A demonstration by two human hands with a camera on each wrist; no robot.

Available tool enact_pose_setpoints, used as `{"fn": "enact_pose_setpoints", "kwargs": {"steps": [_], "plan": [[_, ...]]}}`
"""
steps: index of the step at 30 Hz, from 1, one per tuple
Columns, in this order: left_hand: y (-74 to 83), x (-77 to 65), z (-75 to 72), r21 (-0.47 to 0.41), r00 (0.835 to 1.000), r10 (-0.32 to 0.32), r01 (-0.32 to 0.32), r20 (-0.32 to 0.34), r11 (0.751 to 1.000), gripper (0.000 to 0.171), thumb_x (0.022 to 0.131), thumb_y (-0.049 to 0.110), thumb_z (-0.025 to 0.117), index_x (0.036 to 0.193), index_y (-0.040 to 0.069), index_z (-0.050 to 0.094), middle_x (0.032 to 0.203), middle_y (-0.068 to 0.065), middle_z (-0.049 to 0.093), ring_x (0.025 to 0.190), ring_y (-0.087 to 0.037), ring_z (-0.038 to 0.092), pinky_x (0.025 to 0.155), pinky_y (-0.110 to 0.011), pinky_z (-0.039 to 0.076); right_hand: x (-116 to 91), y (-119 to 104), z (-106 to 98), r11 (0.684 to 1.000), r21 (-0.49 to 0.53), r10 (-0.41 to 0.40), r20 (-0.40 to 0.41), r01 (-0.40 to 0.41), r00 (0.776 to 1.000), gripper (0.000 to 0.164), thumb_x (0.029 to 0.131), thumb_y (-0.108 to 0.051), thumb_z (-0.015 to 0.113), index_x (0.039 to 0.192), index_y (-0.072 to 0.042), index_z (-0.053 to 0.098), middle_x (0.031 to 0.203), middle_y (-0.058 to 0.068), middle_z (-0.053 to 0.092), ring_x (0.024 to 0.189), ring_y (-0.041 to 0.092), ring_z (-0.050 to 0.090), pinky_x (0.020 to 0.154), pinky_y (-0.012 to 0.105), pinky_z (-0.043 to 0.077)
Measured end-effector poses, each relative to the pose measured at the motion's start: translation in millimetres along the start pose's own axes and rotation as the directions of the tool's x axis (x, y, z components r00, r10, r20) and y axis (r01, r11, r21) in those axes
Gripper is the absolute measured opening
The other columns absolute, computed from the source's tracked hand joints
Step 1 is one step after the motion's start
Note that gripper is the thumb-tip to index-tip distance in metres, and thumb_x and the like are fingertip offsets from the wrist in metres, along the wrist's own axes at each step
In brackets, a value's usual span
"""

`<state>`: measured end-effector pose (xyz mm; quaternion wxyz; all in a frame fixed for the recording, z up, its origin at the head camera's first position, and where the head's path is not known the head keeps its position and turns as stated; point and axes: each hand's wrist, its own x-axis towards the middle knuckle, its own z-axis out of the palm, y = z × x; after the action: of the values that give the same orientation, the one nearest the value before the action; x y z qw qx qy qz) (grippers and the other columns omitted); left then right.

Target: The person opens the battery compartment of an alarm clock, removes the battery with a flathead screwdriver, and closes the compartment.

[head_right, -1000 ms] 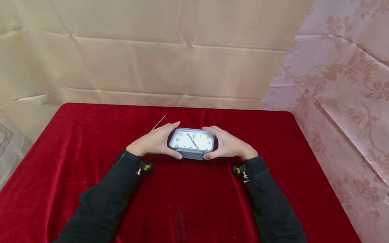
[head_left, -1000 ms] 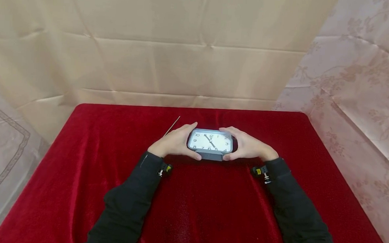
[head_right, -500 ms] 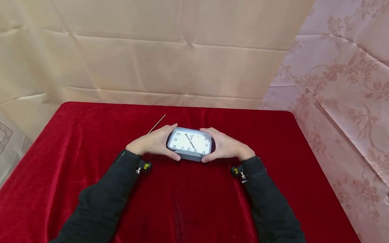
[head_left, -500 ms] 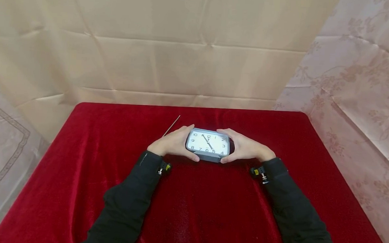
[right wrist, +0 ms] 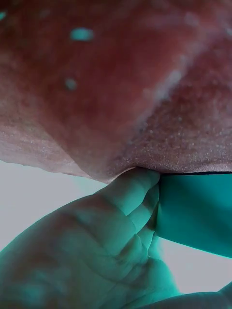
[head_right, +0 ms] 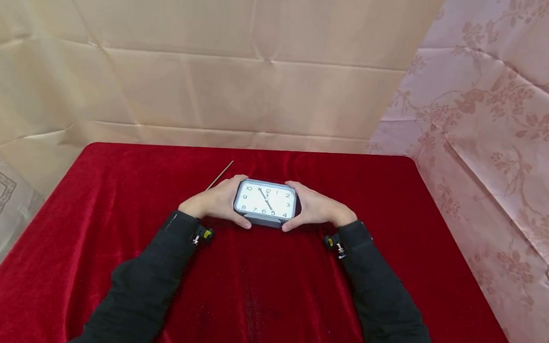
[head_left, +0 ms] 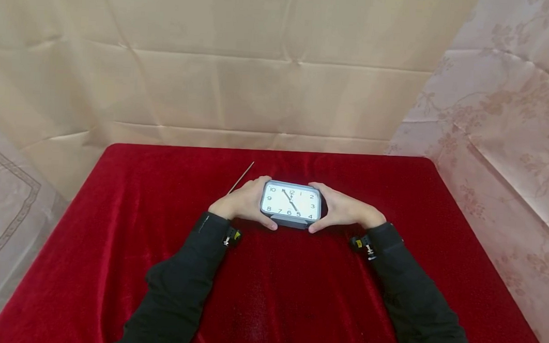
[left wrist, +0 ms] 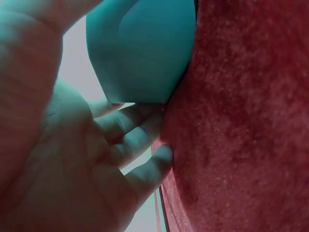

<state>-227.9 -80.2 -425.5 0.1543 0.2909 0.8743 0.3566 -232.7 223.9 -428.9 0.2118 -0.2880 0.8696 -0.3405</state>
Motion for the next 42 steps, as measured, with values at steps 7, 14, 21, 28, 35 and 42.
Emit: {"fn": "enact_pose_setpoints", "kwargs": {"steps": [7,14,21,28,35,42], "plan": [[1.2,-1.2,0.8,0.007,1.000,-0.027,0.027,-0.006,1.000,0.108,0.066,0.032,0.095,0.150,0.007,0.032,0.135,-0.006,0.049,0.119,-0.018,0.047,0.102,-0.040,0.043,1,2,0,1.000,0.018,-0.020,0.001,0.020,1.000,0.110,0.068,-0.044,0.093,0.154,-0.016,0.028,0.139,0.001,0.046,0.122,0.021,0.045,0.107,0.044,0.039],[0.5,0.0,0.1,0.005,1.000,-0.025,0.025,0.003,1.000,0.107,0.066,0.032,0.094,0.149,0.008,0.032,0.135,-0.005,0.049,0.120,-0.017,0.046,0.101,-0.040,0.043,3,4,-1,1.000,0.015,-0.017,0.006,0.017,1.000,0.110,0.069,-0.045,0.092,0.154,-0.019,0.029,0.141,0.000,0.046,0.124,0.020,0.044,0.109,0.045,0.037],[1.6,-1.1,-2.8,0.024,0.999,-0.036,0.036,0.020,0.999,0.110,0.066,0.034,0.094,0.150,0.008,0.028,0.137,-0.006,0.048,0.122,-0.018,0.045,0.103,-0.041,0.042,4,1,-1,0.999,0.022,-0.034,0.000,0.034,0.999,0.106,0.069,-0.040,0.093,0.153,-0.019,0.032,0.141,0.000,0.047,0.124,0.021,0.043,0.109,0.047,0.036],[1.4,-3.2,-6.2,-0.032,0.999,-0.033,0.033,-0.015,0.999,0.111,0.065,0.029,0.096,0.148,0.008,0.026,0.133,-0.006,0.049,0.117,-0.019,0.050,0.100,-0.039,0.045,3,-1,-3,0.998,0.008,-0.068,-0.051,0.068,0.996,0.109,0.067,-0.042,0.094,0.153,-0.018,0.032,0.141,0.000,0.046,0.124,0.020,0.043,0.109,0.047,0.037],[4.6,-3.9,-10.8,-0.051,0.997,-0.020,0.016,-0.071,0.999,0.117,0.064,0.028,0.097,0.153,0.011,0.022,0.138,-0.004,0.045,0.122,-0.017,0.046,0.101,-0.039,0.045,3,-3,-4,0.998,-0.019,-0.057,-0.106,0.055,0.993,0.114,0.066,-0.045,0.094,0.156,-0.018,0.028,0.146,0.000,0.042,0.126,0.020,0.041,0.110,0.048,0.037],[5.2,-5.3,-12.9,-0.015,0.995,0.009,-0.010,-0.101,1.000,0.114,0.062,0.028,0.097,0.151,0.011,0.028,0.138,-0.003,0.043,0.123,-0.016,0.042,0.100,-0.040,0.045,2,-7,-3,0.997,-0.030,-0.079,-0.129,0.076,0.988,0.120,0.067,-0.044,0.094,0.158,-0.012,0.024,0.149,0.003,0.037,0.129,0.023,0.036,0.111,0.051,0.036]]}}
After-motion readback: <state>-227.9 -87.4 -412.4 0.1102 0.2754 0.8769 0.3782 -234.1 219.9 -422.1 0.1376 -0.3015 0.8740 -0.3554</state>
